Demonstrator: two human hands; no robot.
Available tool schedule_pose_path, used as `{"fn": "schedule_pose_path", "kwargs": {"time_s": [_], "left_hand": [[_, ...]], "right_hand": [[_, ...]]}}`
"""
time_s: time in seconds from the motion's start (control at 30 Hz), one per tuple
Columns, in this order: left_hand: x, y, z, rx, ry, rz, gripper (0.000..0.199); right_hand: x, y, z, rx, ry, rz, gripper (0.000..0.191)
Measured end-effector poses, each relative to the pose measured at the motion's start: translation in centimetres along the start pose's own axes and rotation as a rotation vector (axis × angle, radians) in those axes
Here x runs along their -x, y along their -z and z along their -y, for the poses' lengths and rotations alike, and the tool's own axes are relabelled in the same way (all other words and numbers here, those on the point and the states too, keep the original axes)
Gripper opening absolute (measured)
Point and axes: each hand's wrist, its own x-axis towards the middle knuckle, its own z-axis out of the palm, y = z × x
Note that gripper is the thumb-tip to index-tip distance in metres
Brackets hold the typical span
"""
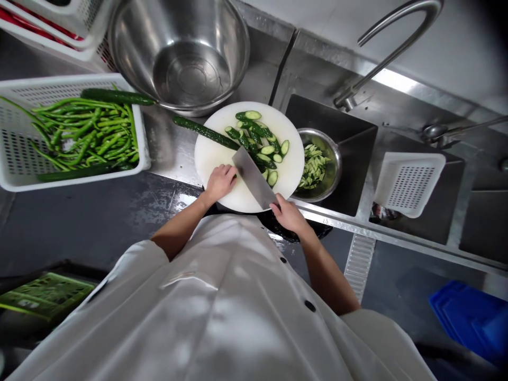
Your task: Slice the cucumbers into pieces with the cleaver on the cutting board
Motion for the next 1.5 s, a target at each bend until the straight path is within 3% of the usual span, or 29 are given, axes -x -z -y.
{"fn": "schedule_pose_path", "kwargs": {"time_s": [0.17, 0.3, 0.4, 0.57, 0.67, 0.8, 0.93, 1.07, 1.33, 1.5], "left_hand": [[-6.5, 3.1, 5.4, -0.023, 0.092, -0.127, 0.043], [-10.4, 5.5, 8.8, -0.033, -0.078, -0.027, 0.039], [-8.7, 6.0, 8.3, -0.074, -0.138, 0.036, 0.033], [-1.1, 4.6, 4.7, -0.127, -0.078, 0.029, 0.029], [1.4, 3.8, 3.6, -0.111, -0.125, 0.060, 0.033], [1.0, 3.6, 3.5, -0.098, -0.242, 0.133, 0.026], [-0.4, 3.5, 3.5, -0.063, -0.261, 0.130, 0.030], [-0.1, 3.5, 3.2, -0.062, -0.279, 0.166, 0.024], [0.7, 2.3, 1.6, -0.032, -0.108, 0.074, 0.018], [0.2, 2.3, 1.2, -0.039, -0.127, 0.070, 0.019]], "right_hand": [[-0.1, 0.9, -2.3, 0.013, -0.002, -0.066, 0.030], [0.6, 1.2, -1.6, 0.079, -0.078, -0.059, 0.038], [2.1, 0.9, -0.6, 0.135, -0.129, -0.006, 0.042], [5.6, 0.3, 0.4, 0.175, -0.147, 0.069, 0.045], [7.2, 0.5, 0.8, 0.216, -0.146, 0.074, 0.042], [7.3, 1.1, 1.5, 0.248, -0.093, 0.080, 0.038], [6.1, 1.2, 2.0, 0.249, -0.100, 0.086, 0.040], [5.8, 0.7, 2.0, 0.242, -0.132, 0.096, 0.041], [7.7, 0.5, 4.1, 0.149, -0.126, 0.164, 0.034], [5.1, -0.2, 6.0, 0.074, -0.111, 0.220, 0.031]]}}
